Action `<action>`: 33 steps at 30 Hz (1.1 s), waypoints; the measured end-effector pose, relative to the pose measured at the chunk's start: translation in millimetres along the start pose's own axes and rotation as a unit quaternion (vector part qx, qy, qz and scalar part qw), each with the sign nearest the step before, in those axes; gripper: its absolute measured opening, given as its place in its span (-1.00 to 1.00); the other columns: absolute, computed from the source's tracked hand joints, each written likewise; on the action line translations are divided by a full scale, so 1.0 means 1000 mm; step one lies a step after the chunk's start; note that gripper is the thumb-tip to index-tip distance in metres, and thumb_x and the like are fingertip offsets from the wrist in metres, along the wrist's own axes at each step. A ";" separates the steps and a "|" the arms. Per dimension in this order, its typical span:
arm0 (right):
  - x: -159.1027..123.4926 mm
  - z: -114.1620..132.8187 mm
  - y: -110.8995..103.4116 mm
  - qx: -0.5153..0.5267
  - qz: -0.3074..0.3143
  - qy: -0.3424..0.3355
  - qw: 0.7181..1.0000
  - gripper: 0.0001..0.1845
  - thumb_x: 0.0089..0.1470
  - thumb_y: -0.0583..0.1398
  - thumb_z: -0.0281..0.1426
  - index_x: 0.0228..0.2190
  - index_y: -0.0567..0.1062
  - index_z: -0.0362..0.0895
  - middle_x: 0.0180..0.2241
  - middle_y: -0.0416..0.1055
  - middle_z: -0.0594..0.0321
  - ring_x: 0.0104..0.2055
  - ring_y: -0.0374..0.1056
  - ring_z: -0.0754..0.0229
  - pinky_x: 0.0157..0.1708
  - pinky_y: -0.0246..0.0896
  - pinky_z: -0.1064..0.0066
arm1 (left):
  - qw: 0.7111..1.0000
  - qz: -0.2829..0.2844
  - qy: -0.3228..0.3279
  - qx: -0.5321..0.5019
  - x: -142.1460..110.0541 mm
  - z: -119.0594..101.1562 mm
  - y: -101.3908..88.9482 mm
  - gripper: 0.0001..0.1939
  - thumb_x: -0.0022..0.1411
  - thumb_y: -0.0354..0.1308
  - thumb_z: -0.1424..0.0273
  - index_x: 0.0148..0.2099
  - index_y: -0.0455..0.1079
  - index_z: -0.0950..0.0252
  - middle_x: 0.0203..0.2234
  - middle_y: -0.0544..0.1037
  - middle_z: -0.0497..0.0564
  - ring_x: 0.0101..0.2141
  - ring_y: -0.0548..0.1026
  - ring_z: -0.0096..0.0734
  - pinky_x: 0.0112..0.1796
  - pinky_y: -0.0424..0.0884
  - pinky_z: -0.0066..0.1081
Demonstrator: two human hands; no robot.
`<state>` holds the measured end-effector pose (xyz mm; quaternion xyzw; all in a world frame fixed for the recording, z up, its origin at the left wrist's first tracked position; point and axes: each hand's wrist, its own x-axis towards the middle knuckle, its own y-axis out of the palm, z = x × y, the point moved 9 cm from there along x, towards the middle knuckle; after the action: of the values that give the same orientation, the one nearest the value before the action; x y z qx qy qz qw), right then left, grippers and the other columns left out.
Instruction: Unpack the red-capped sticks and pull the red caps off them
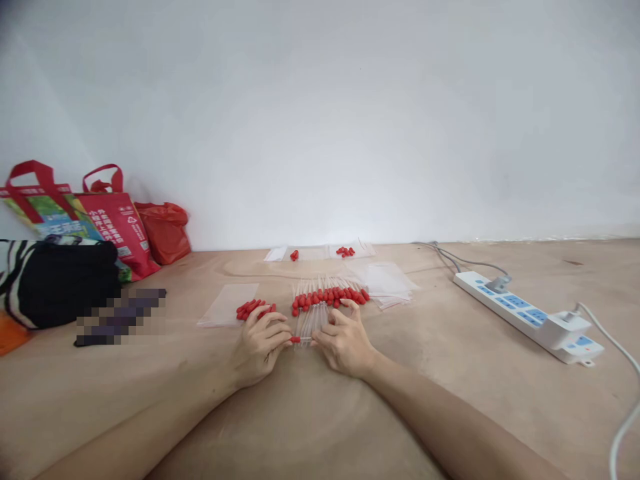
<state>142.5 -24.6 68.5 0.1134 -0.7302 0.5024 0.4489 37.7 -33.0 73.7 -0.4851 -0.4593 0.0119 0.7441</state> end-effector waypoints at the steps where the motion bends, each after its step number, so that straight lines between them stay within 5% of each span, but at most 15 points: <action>1: 0.000 0.001 -0.001 -0.003 -0.006 -0.004 1.000 -0.85 0.04 0.08 -0.36 -0.49 0.42 -0.08 -0.68 0.29 0.41 -0.42 0.11 0.31 -0.05 -0.26 0.15 | 1.000 -0.001 0.006 0.003 0.000 -0.001 -0.001 -0.81 0.17 -0.05 0.45 -0.46 0.32 0.25 -0.51 0.51 -0.12 -0.29 0.38 -0.37 -0.09 0.07 -0.15; 25: -0.009 0.010 -0.012 -0.098 -0.045 -0.025 0.994 -0.84 0.06 0.06 -0.40 -0.43 0.44 -0.01 -0.65 0.32 0.43 -0.39 0.23 0.32 0.02 -0.34 0.17 | 1.000 -0.012 0.002 0.005 0.000 -0.002 -0.006 -0.80 0.14 -0.05 0.49 -0.47 0.33 0.25 -0.54 0.50 -0.09 -0.34 0.38 -0.39 -0.06 0.08 -0.14; 33: -0.014 -0.030 -0.023 -0.066 -0.075 0.134 0.986 -0.82 0.06 0.07 -0.34 -0.43 0.47 -0.02 -0.61 0.36 0.37 -0.41 0.18 0.29 -0.07 -0.24 0.21 | 0.993 -0.071 -0.087 0.035 -0.023 0.048 -0.035 -0.86 0.16 -0.03 0.47 -0.33 0.35 0.27 -0.45 0.46 -0.03 -0.35 0.38 -0.41 -0.25 0.26 -0.33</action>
<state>180.8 -13.9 75.4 0.0698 -0.6845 0.4289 0.5853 -24.1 -27.8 89.7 -0.4222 -0.5548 0.0174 0.7167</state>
